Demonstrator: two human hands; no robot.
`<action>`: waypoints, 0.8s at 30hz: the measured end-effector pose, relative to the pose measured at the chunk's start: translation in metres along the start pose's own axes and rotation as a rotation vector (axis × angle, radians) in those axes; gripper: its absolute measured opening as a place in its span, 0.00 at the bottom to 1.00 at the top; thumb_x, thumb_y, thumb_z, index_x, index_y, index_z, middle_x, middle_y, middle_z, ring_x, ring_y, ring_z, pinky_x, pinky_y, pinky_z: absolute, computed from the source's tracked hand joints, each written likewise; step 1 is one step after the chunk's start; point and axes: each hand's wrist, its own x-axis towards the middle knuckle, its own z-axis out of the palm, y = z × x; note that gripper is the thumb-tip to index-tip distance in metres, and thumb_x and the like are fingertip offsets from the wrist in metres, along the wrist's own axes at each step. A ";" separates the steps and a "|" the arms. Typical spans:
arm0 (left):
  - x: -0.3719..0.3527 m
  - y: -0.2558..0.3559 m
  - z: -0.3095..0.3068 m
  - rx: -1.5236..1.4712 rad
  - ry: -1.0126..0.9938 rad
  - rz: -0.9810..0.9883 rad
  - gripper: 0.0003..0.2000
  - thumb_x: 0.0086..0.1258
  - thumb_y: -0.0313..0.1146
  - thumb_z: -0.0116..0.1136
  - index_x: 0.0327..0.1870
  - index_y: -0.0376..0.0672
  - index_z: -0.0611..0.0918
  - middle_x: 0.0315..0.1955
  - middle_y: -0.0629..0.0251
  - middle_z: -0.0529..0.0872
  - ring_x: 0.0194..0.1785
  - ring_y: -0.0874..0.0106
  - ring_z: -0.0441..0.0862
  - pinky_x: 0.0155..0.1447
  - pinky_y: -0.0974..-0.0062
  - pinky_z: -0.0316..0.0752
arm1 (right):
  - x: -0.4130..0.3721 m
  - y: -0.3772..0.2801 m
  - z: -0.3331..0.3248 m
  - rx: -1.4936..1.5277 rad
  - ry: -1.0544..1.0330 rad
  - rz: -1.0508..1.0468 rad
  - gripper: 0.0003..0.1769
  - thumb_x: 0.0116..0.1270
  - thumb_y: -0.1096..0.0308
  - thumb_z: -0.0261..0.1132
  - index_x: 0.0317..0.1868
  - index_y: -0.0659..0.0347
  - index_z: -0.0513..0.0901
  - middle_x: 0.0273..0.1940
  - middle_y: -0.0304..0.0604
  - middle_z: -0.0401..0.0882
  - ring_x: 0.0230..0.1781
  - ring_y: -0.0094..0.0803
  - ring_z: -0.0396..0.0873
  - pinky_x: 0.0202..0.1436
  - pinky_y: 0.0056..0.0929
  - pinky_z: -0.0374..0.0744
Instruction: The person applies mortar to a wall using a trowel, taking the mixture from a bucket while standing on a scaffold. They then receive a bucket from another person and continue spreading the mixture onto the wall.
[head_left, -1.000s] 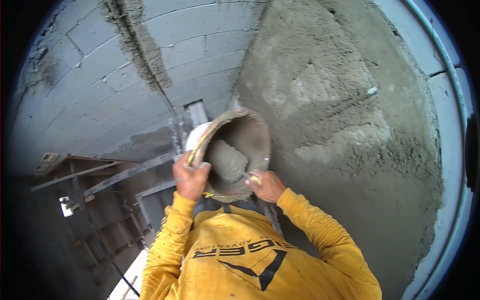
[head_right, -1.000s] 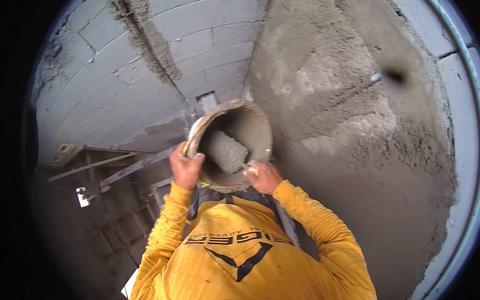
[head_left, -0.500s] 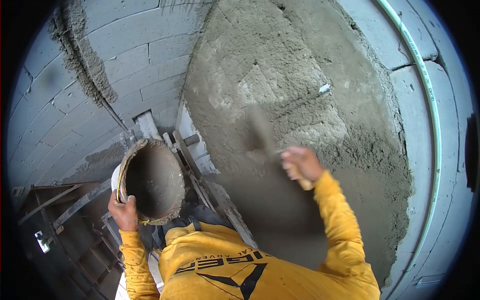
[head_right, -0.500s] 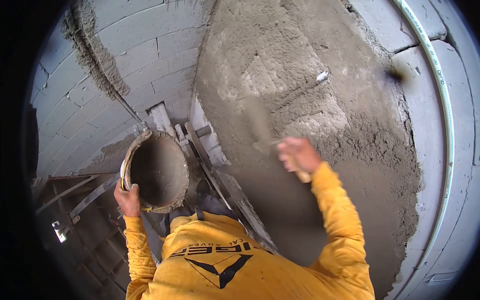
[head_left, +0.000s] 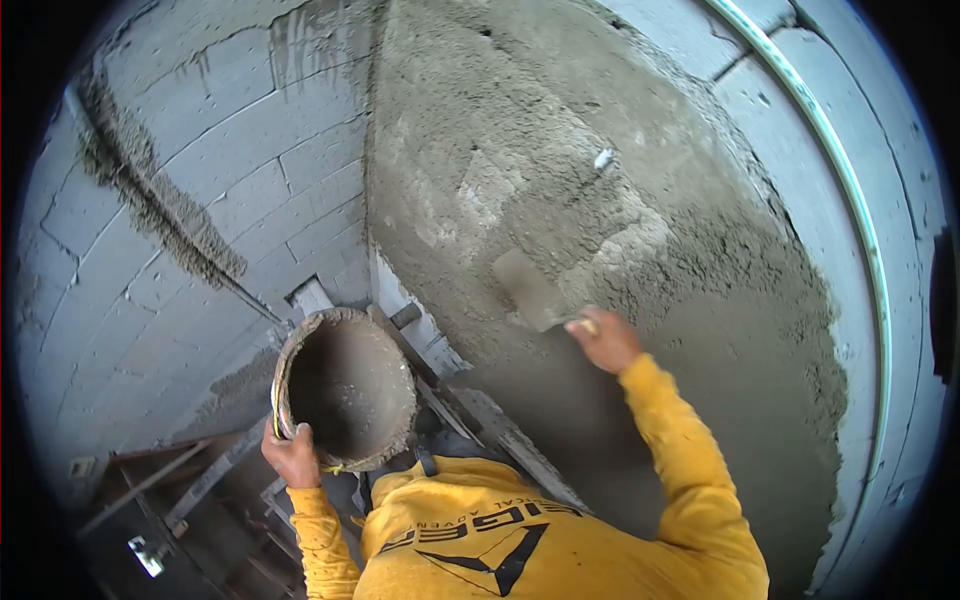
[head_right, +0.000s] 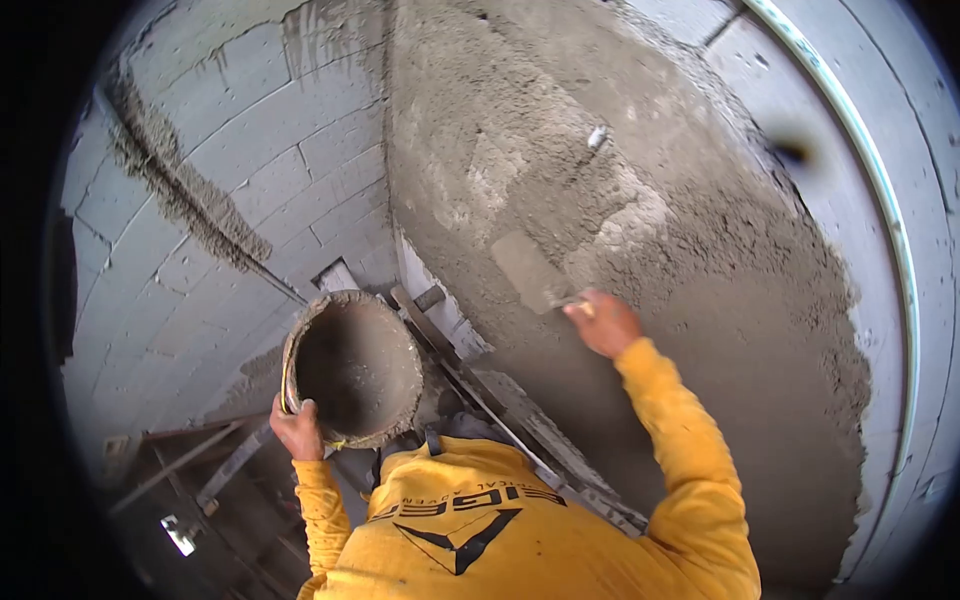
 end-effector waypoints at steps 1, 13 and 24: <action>-0.002 0.005 -0.002 0.014 -0.016 0.013 0.13 0.59 0.22 0.59 0.46 0.30 0.81 0.33 0.71 0.78 0.36 0.78 0.72 0.44 0.76 0.73 | 0.011 0.007 0.028 -0.006 -0.039 0.037 0.28 0.70 0.48 0.67 0.57 0.65 0.84 0.50 0.61 0.86 0.55 0.57 0.83 0.60 0.48 0.79; -0.001 -0.032 -0.017 0.045 -0.037 0.031 0.18 0.56 0.19 0.61 0.50 0.28 0.80 0.41 0.62 0.82 0.42 0.71 0.77 0.51 0.72 0.76 | -0.019 0.005 -0.035 -0.046 0.327 0.045 0.21 0.68 0.55 0.67 0.51 0.65 0.85 0.41 0.60 0.87 0.42 0.61 0.85 0.49 0.54 0.82; -0.010 -0.010 -0.018 -0.040 0.060 -0.002 0.12 0.50 0.20 0.57 0.38 0.31 0.78 0.30 0.70 0.75 0.30 0.76 0.69 0.35 0.77 0.68 | -0.052 -0.002 -0.075 -0.290 0.617 -0.132 0.14 0.68 0.60 0.68 0.42 0.63 0.84 0.42 0.52 0.87 0.33 0.52 0.85 0.37 0.48 0.81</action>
